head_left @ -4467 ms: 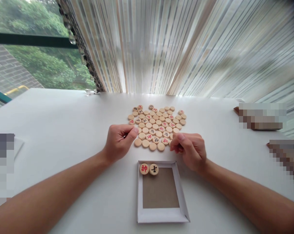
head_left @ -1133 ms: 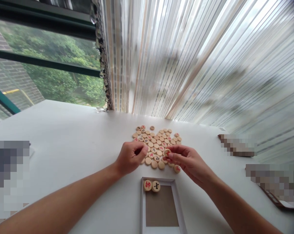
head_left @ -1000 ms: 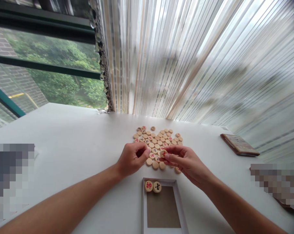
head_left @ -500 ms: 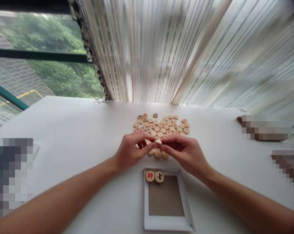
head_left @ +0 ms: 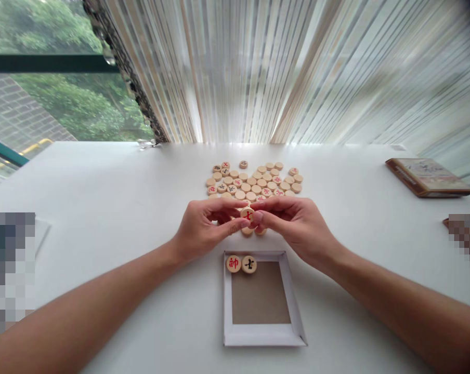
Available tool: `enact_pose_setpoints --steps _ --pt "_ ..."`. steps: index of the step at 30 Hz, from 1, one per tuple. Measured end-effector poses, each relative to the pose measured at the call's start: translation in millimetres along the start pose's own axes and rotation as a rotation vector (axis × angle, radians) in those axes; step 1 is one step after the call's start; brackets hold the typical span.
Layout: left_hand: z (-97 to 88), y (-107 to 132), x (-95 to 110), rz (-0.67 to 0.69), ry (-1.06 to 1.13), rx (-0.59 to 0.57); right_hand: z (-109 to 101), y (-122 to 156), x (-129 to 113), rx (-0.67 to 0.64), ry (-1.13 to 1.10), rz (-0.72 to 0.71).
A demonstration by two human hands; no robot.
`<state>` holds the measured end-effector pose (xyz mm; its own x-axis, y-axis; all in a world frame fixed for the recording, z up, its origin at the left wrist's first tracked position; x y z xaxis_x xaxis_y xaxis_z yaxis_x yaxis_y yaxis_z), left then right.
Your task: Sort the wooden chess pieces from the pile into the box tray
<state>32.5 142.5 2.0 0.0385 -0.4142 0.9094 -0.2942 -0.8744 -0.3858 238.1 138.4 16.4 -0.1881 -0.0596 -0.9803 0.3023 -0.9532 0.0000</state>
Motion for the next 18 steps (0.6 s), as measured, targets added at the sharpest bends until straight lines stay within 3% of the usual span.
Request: enact_pose_setpoints --steps 8,18 --pt "-0.1 -3.1 2.9 -0.085 0.069 -0.01 1.3 1.0 -0.7 0.046 0.024 0.026" --pt "1.9 -4.1 3.9 -0.083 0.164 -0.007 -0.4 3.2 1.3 0.051 0.05 0.029"
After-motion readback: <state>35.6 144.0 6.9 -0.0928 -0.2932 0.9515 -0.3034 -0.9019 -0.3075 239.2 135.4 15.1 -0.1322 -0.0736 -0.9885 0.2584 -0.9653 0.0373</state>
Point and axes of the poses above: each hand's wrist, its own y-axis away from the middle knuckle, its own z-axis out of the palm, x = y × z, the point moved 1 cm from there along -y, towards the middle knuckle, and after that the axes turned 3 degrees about z, right-handed, at the moved point
